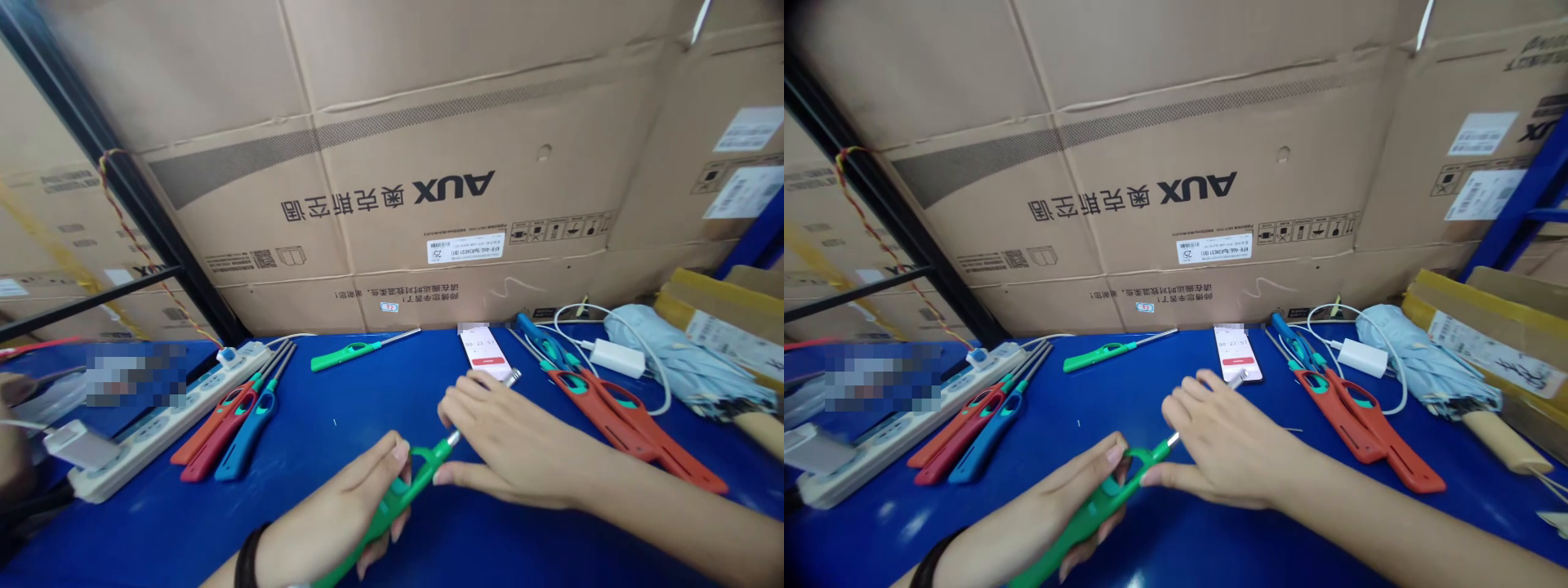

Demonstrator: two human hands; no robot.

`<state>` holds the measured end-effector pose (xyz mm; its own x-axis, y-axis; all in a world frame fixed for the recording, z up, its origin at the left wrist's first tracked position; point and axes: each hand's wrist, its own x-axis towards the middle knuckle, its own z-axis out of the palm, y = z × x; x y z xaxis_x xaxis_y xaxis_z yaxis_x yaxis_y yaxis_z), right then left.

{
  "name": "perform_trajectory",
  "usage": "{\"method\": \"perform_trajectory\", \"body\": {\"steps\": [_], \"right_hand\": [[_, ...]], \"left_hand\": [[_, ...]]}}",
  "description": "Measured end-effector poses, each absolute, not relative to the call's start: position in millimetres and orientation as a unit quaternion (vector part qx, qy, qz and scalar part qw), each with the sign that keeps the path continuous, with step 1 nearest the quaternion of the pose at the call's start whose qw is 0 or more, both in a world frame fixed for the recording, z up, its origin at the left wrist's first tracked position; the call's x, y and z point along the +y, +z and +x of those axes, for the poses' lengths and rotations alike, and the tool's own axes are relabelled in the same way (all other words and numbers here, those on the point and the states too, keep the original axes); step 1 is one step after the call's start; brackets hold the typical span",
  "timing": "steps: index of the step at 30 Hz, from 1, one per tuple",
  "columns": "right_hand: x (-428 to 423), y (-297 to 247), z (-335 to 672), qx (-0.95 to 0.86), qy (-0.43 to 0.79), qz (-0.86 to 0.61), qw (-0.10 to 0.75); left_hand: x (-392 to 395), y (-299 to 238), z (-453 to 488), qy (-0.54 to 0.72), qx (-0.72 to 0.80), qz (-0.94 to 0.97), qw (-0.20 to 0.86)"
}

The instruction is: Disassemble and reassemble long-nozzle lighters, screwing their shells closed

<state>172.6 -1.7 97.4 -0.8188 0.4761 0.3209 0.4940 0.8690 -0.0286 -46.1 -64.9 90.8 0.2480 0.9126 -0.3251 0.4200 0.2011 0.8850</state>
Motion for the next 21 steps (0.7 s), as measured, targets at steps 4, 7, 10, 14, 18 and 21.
{"method": "perform_trajectory", "body": {"steps": [4, 7, 10, 14, 18, 21], "right_hand": [[0, 88, 172, -0.853, 0.06, -0.369, 0.364], [4, 71, 156, -0.762, 0.291, -0.436, 0.379], [16, 54, 136, -0.692, 0.464, -0.395, 0.387], [28, 45, 125, -0.593, 0.596, -0.398, 0.367], [26, 47, 131, -0.548, 0.675, -0.369, 0.327], [22, 45, 133, -0.521, 0.716, -0.354, 0.301]], "left_hand": [[-43, 88, -43, 0.314, 0.509, 0.494, 0.631], [-30, 79, -39, 0.407, 0.462, 0.441, 0.653], [-20, 67, -32, 0.422, 0.418, 0.423, 0.684], [-10, 56, -30, 0.387, 0.397, 0.5, 0.665], [-4, 57, -33, 0.328, 0.451, 0.563, 0.611], [-3, 57, -37, 0.296, 0.465, 0.602, 0.578]]}}
